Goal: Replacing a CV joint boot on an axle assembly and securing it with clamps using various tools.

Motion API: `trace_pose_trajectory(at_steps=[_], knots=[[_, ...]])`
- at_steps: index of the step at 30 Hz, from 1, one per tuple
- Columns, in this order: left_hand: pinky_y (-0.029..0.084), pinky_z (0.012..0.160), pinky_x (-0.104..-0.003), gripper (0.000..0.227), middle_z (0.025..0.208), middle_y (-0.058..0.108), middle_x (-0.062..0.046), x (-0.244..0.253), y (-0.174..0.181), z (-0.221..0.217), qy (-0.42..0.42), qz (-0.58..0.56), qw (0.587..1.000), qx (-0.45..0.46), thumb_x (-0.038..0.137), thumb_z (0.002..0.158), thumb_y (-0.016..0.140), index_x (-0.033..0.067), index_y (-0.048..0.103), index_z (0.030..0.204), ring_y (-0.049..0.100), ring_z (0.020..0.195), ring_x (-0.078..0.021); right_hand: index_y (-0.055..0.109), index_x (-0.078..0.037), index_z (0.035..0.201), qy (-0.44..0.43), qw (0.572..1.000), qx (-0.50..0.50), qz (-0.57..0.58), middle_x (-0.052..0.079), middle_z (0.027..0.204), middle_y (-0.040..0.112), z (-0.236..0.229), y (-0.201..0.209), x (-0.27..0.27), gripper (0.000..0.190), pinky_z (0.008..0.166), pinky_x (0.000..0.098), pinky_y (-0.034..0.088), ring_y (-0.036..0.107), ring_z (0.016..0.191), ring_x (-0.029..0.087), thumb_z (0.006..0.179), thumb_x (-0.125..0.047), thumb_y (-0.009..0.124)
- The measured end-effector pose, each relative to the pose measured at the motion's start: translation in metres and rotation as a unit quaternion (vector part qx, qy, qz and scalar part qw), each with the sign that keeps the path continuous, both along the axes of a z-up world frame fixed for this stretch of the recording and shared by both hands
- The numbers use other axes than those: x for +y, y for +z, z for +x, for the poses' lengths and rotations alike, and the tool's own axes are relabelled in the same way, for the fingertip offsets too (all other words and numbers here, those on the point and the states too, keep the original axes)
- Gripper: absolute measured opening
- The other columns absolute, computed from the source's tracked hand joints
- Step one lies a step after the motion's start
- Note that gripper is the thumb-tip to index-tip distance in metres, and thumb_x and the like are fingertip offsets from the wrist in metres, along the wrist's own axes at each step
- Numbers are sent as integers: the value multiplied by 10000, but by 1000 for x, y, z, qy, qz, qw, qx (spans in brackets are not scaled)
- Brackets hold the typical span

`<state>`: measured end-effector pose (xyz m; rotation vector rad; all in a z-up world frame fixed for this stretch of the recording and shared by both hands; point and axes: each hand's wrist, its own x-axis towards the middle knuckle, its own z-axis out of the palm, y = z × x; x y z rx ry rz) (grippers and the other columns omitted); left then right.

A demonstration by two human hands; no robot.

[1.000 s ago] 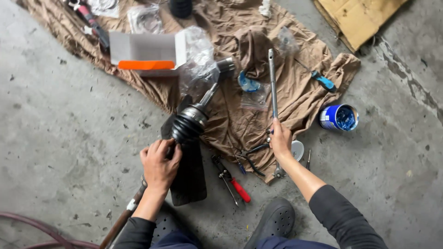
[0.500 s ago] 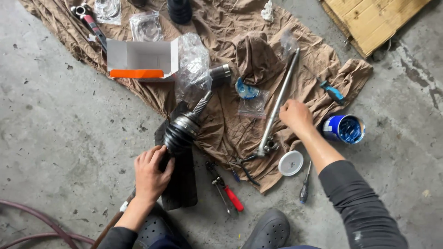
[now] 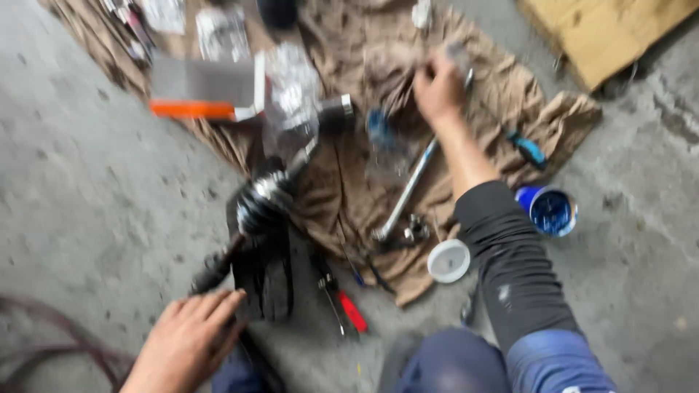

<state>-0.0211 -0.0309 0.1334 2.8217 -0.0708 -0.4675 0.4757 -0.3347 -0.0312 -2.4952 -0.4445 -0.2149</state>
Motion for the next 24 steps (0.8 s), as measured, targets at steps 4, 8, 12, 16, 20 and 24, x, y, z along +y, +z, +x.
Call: trace_pose_trajectory(at_steps=[4,8,12,16,20,24], knots=[[475,890,-391,454,1137,704,-58,1,25,19,-16,-30,997,-64,332,827,674,132,655,1234,655,1036,-253,678,5,1089,103,968,7,229,70,992,735,27,70,-37,161,838,260,534,669,926,141,985,-102,618],[484,883,-390,464,1196,688,-67,-14,41,64,-15,-9,998,-55,331,841,681,131,654,1258,655,1008,-238,679,6,1164,214,912,112,332,10,1091,696,19,152,-69,247,893,236,512,617,987,86,968,-55,542],[490,863,-405,342,1128,692,-54,-38,49,100,-88,-62,984,-142,272,876,664,85,651,1161,663,993,-241,647,26,1137,210,956,111,170,46,1071,686,7,184,-79,240,857,245,524,631,960,98,914,-63,638],[487,849,-403,328,1129,686,-56,-60,44,126,-111,-117,972,-171,259,855,684,88,656,1134,658,982,-256,660,-34,1162,138,880,202,407,16,1030,696,-16,197,-86,277,819,264,555,658,906,115,902,-102,592],[500,864,-407,341,1190,667,-95,-78,45,150,-103,-196,958,-182,249,900,693,85,636,1195,643,1057,-296,637,9,1179,147,859,246,425,53,1045,705,-48,208,-94,261,893,293,559,662,961,153,998,-178,643],[539,974,-387,573,1354,570,-181,-103,53,187,-14,-382,900,-208,299,963,674,47,462,1431,610,1203,-304,645,-25,1034,137,778,389,474,69,913,737,-130,294,-47,285,781,307,626,736,835,184,948,-282,556]])
